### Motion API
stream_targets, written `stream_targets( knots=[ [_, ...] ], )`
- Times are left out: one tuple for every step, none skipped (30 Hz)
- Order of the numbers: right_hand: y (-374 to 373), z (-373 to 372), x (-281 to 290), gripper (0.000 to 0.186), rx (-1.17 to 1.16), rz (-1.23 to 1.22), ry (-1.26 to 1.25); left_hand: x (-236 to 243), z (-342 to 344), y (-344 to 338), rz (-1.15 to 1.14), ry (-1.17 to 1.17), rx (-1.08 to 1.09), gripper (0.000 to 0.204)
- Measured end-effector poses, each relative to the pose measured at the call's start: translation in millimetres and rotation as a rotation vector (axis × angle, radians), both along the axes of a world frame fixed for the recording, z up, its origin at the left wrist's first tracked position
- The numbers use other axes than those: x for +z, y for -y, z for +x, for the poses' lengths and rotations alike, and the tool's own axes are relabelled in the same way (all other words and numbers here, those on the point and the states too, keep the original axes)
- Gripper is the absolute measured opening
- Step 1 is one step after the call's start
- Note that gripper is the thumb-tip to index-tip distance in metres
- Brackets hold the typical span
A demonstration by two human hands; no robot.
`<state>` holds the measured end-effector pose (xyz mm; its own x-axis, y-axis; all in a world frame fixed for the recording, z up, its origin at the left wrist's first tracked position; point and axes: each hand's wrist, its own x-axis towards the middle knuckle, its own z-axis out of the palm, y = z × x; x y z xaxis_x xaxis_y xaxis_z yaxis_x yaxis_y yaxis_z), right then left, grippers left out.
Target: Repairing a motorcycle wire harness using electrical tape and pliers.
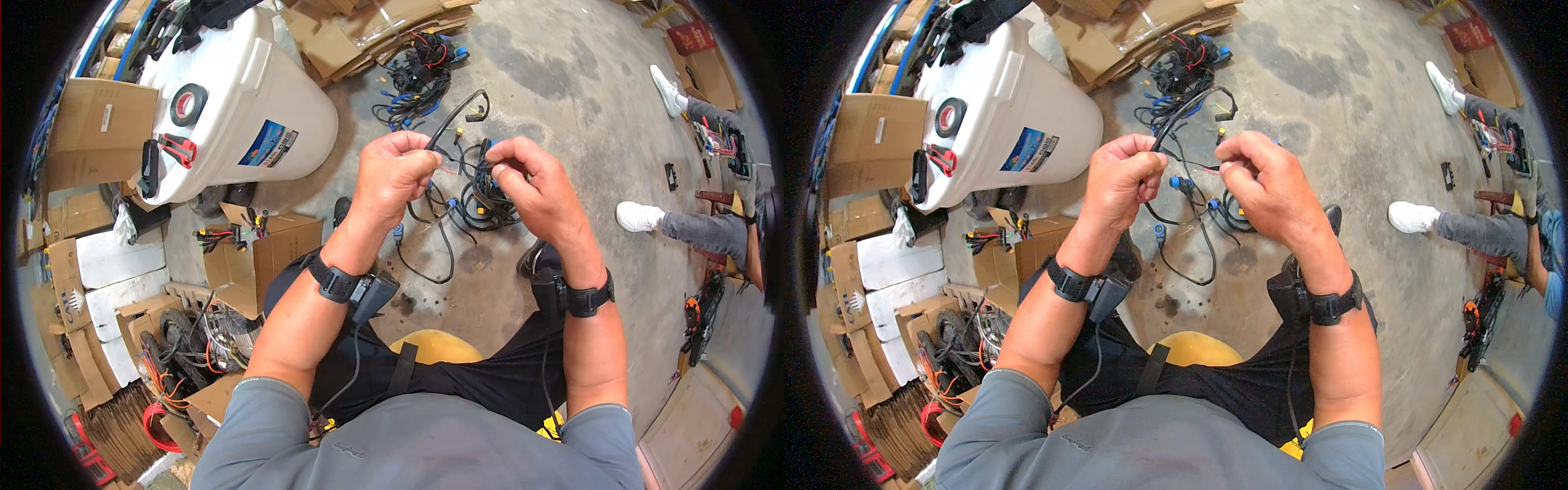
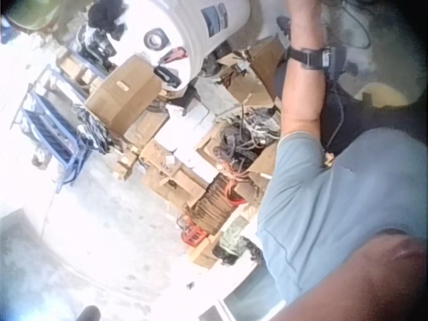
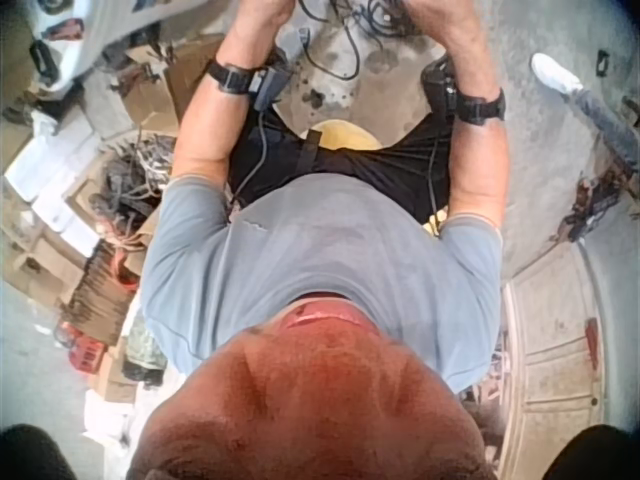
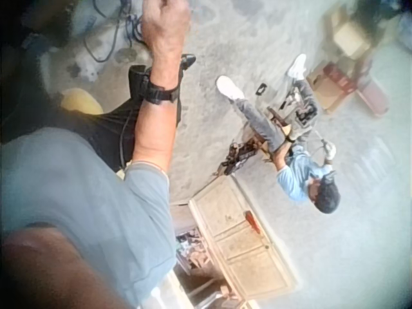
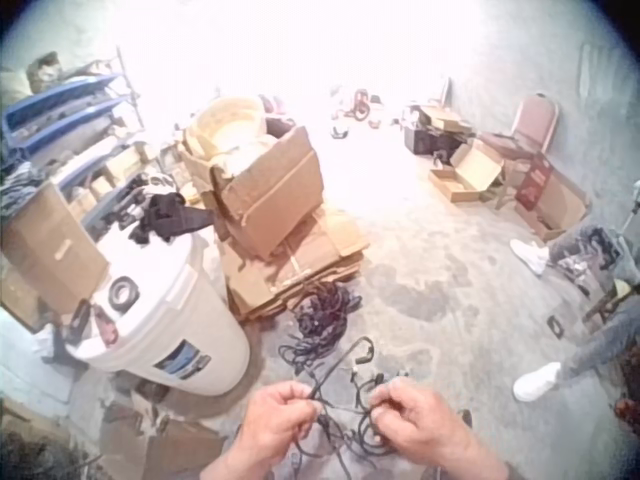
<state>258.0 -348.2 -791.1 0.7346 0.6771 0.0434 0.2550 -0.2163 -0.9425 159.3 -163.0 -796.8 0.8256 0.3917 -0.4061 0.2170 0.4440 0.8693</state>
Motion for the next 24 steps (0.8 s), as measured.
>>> stream_targets(
  knots=[
    [-2,0,2,0.014,0.002,0.0,-0.001,0,0,0,0.0,-0.001,0.002,0.009],
    [-3,0,5,0.013,-0.027,0.083,0.025,-1,-1,1,-0.006,0.008,-0.005,0.008],
    [-4,0,6,0.013,-0.058,0.165,0.051,-2,0,1,-0.014,0.017,-0.014,0.008],
    [-7,-2,6,0.013,-0.059,0.165,0.05,-2,0,2,-0.014,0.016,-0.014,0.008],
    [-10,-4,6,0.013,-0.034,0.154,0.123,-2,-1,3,-0.026,0.016,-0.029,0.007],
    [-12,-6,6,0.013,-0.012,0.141,0.196,-3,-1,4,-0.039,0.015,-0.046,0.006],
    [-14,-8,4,0.013,-0.014,0.138,0.195,-4,-1,7,-0.041,0.014,-0.048,0.006],
    [-16,-9,-1,0.013,0.033,0.14,0.304,-5,0,9,-0.047,0.017,-0.059,0.006],
    [-18,-10,-3,0.015,0.082,0.141,0.412,-5,0,11,-0.052,0.021,-0.068,0.006],
    [-20,-12,-2,0.014,0.084,0.137,0.408,-6,-1,11,-0.054,0.02,-0.069,0.006],
    [-21,-14,-2,0.014,0.083,0.135,0.407,-9,-1,11,-0.06,0.032,-0.082,0.005],
    [-21,-14,-1,0.013,0.09,0.116,0.372,-10,-1,11,-0.065,0.043,-0.093,0.005],
    [-22,-15,-1,0.012,0.097,0.097,0.336,-10,-1,11,-0.065,0.042,-0.092,0.005],
    [-21,-15,-2,0.012,0.097,0.096,0.335,-9,-2,11,-0.066,0.037,-0.091,0.004],
    [-21,-14,-3,0.011,0.098,0.08,0.33,-9,-2,11,-0.068,0.032,-0.09,0.003],
    [-21,-13,-4,0.01,0.098,0.063,0.326,-9,-2,11,-0.069,0.031,-0.091,0.003],
    [-21,-12,-6,0.01,0.098,0.062,0.325,-10,-2,11,-0.074,0.036,-0.097,0.004],
    [-21,-11,-9,0.009,0.114,0.073,0.371,-11,-2,10,-0.08,0.041,-0.103,0.005],
    [-20,-11,-12,0.009,0.131,0.084,0.418,-10,-2,10,-0.081,0.04,-0.104,0.005],
    [-20,-11,-13,0.009,0.13,0.083,0.417,-10,-2,11,-0.089,0.037,-0.107,0.006],
    [-20,-11,-14,0.009,0.121,0.088,0.4,-10,-2,10,-0.098,0.035,-0.109,0.007],
    [-19,-11,-15,0.01,0.113,0.094,0.383,-10,-1,10,-0.098,0.036,-0.109,0.007],
    [-17,-9,-11,0.01,0.113,0.093,0.383,-10,-1,9,-0.113,0.05,-0.106,0.007],
    [-14,-8,-3,0.011,0.129,-0.006,0.338,-10,-1,8,-0.126,0.062,-0.1,0.008]
  ],
)
